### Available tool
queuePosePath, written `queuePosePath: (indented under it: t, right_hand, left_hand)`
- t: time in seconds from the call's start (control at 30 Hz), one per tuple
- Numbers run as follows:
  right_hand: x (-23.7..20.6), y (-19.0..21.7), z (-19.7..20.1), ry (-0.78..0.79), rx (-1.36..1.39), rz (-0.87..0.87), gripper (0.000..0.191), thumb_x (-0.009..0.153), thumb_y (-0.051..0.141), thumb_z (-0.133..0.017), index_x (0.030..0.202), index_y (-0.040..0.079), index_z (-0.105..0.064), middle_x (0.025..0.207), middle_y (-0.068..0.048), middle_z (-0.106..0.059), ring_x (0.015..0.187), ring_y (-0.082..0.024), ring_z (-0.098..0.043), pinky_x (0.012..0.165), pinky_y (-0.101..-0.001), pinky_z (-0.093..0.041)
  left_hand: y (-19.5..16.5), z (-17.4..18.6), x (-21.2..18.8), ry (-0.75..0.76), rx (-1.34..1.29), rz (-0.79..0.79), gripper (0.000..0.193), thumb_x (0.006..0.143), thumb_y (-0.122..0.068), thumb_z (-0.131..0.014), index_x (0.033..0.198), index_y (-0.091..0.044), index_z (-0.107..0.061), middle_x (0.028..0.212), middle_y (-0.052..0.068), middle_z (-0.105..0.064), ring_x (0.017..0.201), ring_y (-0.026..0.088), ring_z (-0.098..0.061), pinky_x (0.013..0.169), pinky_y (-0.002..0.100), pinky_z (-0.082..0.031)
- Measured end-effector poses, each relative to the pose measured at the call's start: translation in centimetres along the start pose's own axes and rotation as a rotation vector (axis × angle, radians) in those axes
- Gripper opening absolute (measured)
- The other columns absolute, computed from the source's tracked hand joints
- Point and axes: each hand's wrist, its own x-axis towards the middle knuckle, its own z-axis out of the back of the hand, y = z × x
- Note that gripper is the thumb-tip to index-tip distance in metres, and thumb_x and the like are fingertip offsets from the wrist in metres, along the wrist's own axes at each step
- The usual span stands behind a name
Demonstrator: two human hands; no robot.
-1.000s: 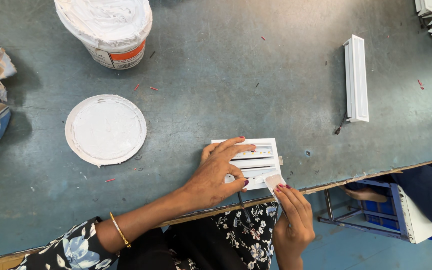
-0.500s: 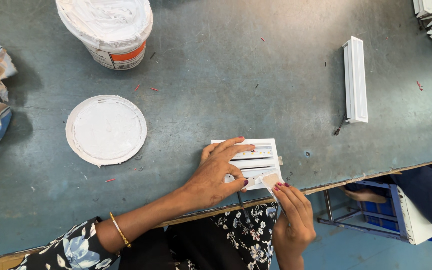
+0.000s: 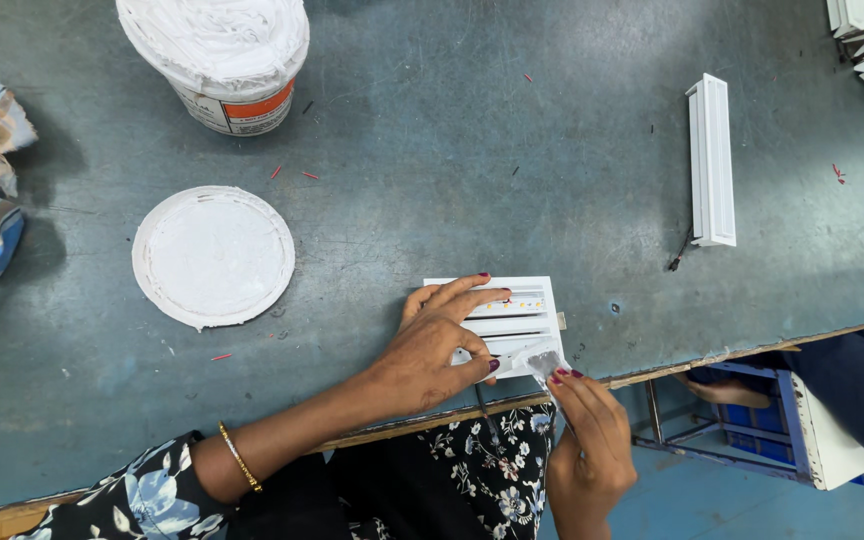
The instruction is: The person assembles LED light fixtures by inserting LED strips into white plastic housings and applying a white paste with a metal spatula. The person repeatedly scoops paste from a container and spreads it along the LED strips, then wipes the fixture with a cloth.
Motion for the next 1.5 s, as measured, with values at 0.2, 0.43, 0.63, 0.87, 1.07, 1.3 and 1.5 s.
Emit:
queuePosePath:
  t: [0.2, 0.43, 0.63, 0.87, 1.07, 1.3, 1.5]
  right_hand:
    - [0.2, 0.5, -0.2, 0.046, 0.01, 0.018, 0.042, 0.075, -0.022, -0.056, 0.107, -0.001, -0.073, 0.108, -0.011, -0.074, 0.112, -0.031, -0.069, 0.101, -0.0401, -0.054]
    - [-0.4, 0.7, 0.0, 0.012, 0.046, -0.027, 0.038, 0.079, -0.02, -0.059, 0.108, 0.001, -0.073, 0.109, -0.01, -0.074, 0.112, -0.029, -0.071, 0.102, -0.0384, -0.054]
    - [-2.6, 1.7, -1.4, -0.09, 0.116, -0.033, 0.038, 0.08, -0.019, -0.062, 0.112, -0.002, -0.072, 0.112, -0.014, -0.073, 0.114, -0.03, -0.07, 0.105, -0.0391, -0.053]
    - [-5.2, 2.0, -4.0, -0.119, 0.17, -0.054, 0.033, 0.088, -0.018, -0.06, 0.118, -0.006, -0.069, 0.122, -0.02, -0.072, 0.123, -0.034, -0.068, 0.111, -0.0411, -0.051]
    - [-5.5, 1.8, -4.3, -0.032, 0.18, -0.028, 0.038, 0.086, -0.016, -0.062, 0.122, -0.006, -0.067, 0.13, -0.022, -0.068, 0.129, -0.038, -0.064, 0.112, -0.0439, -0.049]
    - [-5.0, 2.3, -3.2, 0.017, 0.183, -0.07, 0.04, 0.083, -0.014, -0.063, 0.12, -0.002, -0.07, 0.127, -0.019, -0.07, 0.127, -0.035, -0.066, 0.111, -0.0417, -0.051]
    - [-4.7, 3.0, -2.5, 0.028, 0.151, -0.122, 0.039, 0.082, -0.015, -0.063, 0.117, 0.0, -0.073, 0.124, -0.017, -0.072, 0.126, -0.03, -0.068, 0.11, -0.039, -0.051]
  left_hand:
    - [-0.4, 0.5, 0.0, 0.061, 0.029, 0.01, 0.024, 0.085, -0.031, -0.069, 0.079, -0.014, -0.084, 0.16, 0.004, -0.04, 0.155, 0.025, -0.016, 0.122, 0.051, -0.004]
    - [0.1, 1.6, 0.3, 0.237, 0.114, -0.081, 0.029, 0.076, -0.035, -0.078, 0.095, -0.013, -0.082, 0.162, 0.01, -0.032, 0.155, 0.029, -0.01, 0.12, 0.054, 0.002]
    - [0.5, 1.7, 0.4, 0.276, 0.117, -0.113, 0.031, 0.074, -0.028, -0.079, 0.102, -0.014, -0.081, 0.163, 0.011, -0.031, 0.156, 0.028, -0.009, 0.121, 0.055, 0.003]
    - [0.9, 1.1, 0.5, 0.277, 0.113, -0.058, 0.025, 0.077, -0.02, -0.075, 0.1, -0.015, -0.082, 0.163, 0.007, -0.031, 0.156, 0.025, -0.009, 0.121, 0.054, 0.005]
    - [0.9, 1.1, 0.3, 0.208, 0.092, -0.123, 0.019, 0.078, -0.02, -0.075, 0.095, -0.013, -0.082, 0.162, 0.009, -0.036, 0.156, 0.027, -0.013, 0.121, 0.054, 0.001]
    - [1.0, 0.9, 0.2, 0.175, 0.073, -0.135, 0.015, 0.078, -0.018, -0.077, 0.092, -0.013, -0.082, 0.16, 0.008, -0.038, 0.155, 0.027, -0.016, 0.12, 0.054, -0.002]
    - [1.1, 0.9, 0.1, 0.161, 0.058, -0.147, 0.013, 0.079, -0.019, -0.078, 0.091, -0.015, -0.082, 0.16, 0.007, -0.039, 0.155, 0.026, -0.017, 0.12, 0.054, -0.003]
